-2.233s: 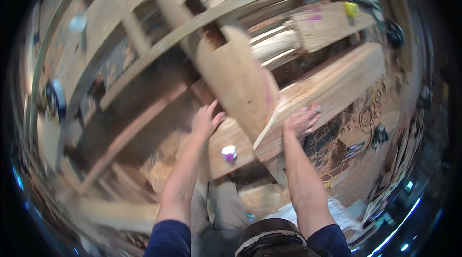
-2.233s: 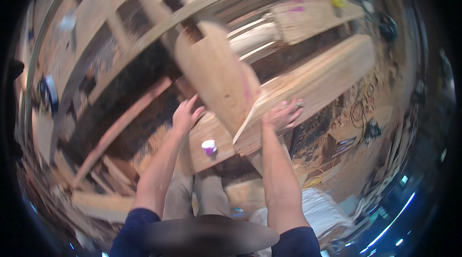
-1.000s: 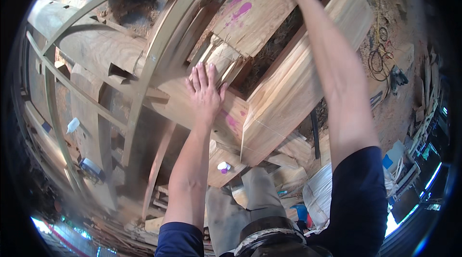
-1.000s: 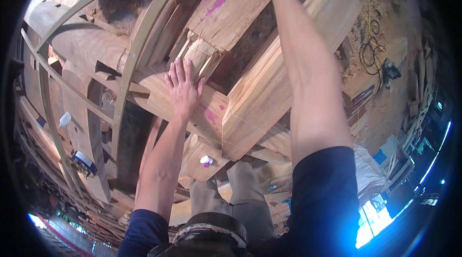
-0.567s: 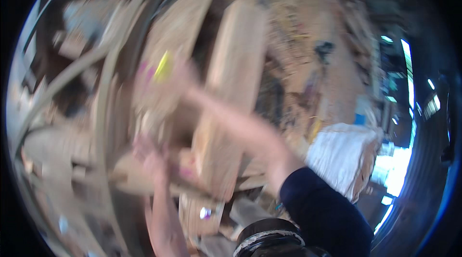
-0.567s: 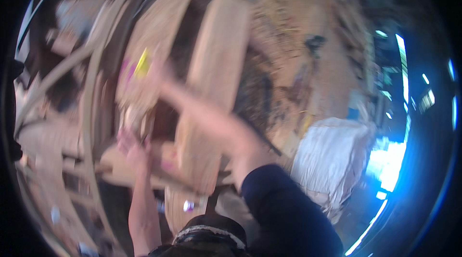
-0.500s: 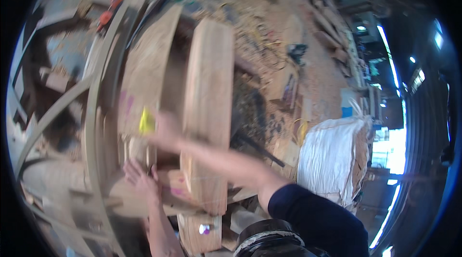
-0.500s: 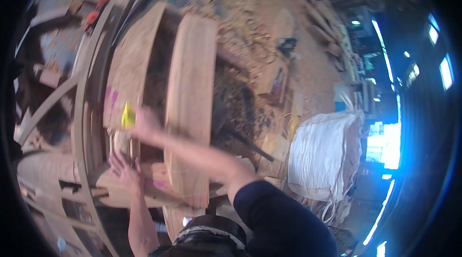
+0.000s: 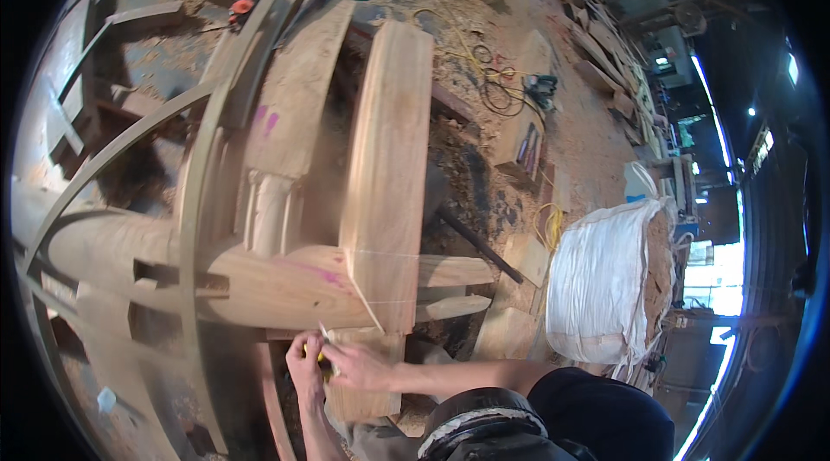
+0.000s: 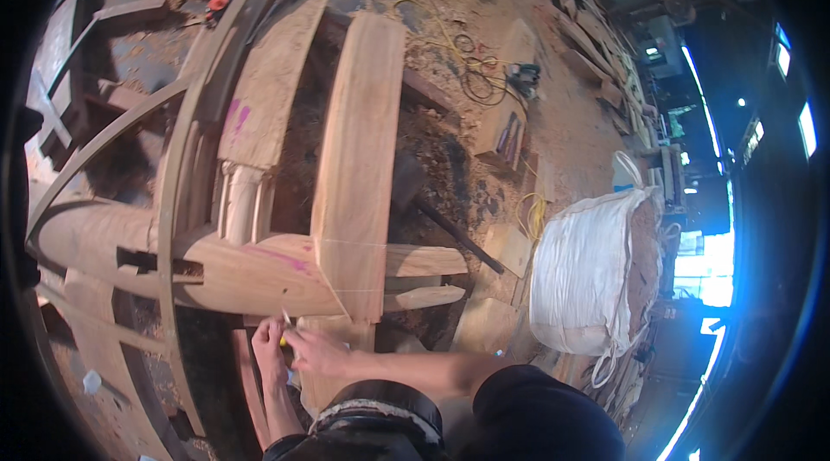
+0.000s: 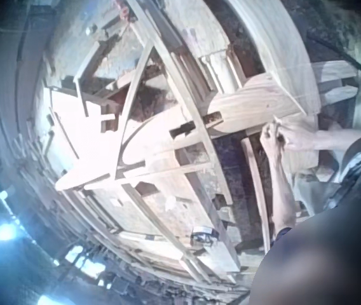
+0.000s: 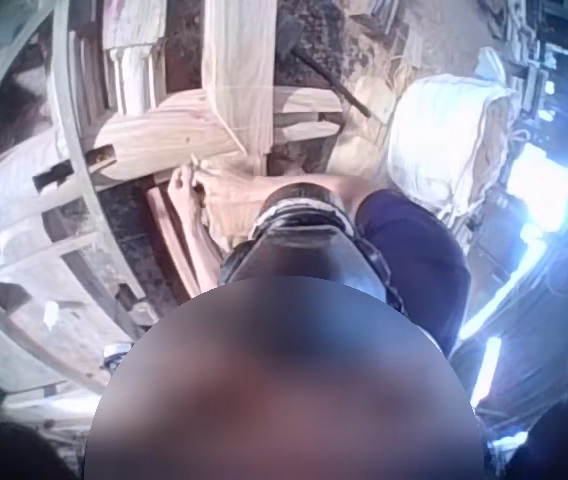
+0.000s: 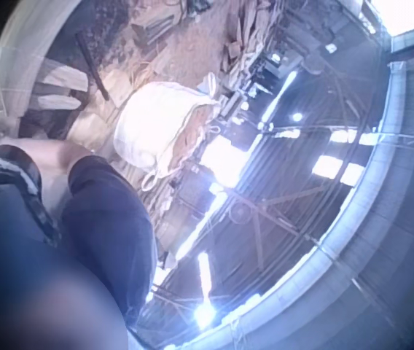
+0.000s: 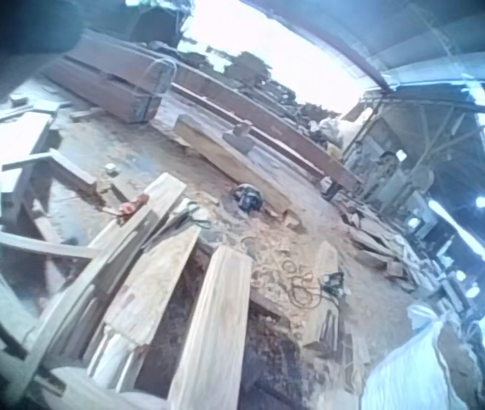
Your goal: The person assembles a wooden chair frame by fitting curved and straight wooden pieces together. They use a mallet to tap joints into place and apply glue to the connections before securing them.
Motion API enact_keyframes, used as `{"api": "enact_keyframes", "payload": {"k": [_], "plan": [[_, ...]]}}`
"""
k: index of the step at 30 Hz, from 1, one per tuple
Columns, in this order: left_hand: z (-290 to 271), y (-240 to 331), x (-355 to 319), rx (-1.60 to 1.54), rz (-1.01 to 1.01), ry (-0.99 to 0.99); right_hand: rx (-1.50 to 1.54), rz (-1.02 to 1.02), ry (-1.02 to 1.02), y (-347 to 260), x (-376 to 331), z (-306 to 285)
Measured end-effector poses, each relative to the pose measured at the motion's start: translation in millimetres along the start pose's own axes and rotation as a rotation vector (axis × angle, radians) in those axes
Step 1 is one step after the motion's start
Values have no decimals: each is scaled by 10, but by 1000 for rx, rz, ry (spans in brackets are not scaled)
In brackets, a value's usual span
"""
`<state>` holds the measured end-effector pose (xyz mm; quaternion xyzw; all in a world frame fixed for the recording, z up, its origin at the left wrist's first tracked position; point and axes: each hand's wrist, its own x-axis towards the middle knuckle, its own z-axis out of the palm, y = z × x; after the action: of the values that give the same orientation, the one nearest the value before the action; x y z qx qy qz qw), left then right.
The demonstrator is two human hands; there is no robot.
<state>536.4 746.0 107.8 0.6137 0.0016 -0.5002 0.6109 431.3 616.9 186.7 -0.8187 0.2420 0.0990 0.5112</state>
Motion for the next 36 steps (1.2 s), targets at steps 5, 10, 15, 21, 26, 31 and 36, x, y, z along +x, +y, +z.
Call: {"api": "enact_keyframes", "payload": {"k": [5, 10, 15, 21, 26, 31, 36], "plan": [[-832, 8, -928, -58, -215, -80, 176, -50, -364, -254, -212, 691], [-1194, -213, -1509, -329, -401, -241, 191, -171, -638, -395, -262, 989], [-1534, -284, -1887, -98, -535, -330, 218, -80, -711, -457, -390, 1015], [-2066, -183, -2090, 103, -458, -143, 279, 361, -389, -108, 113, 419], [-2409, -72, -1874, 260, -423, -111, 182, 342, -309, 234, 477, -108], [-2542, 256, -1463, 1166, -170, 77, -297, -78, 95, 653, 768, -425], [-2511, 441, -1067, 1526, 32, 215, -809, -37, 493, 1476, 1052, -639]]}}
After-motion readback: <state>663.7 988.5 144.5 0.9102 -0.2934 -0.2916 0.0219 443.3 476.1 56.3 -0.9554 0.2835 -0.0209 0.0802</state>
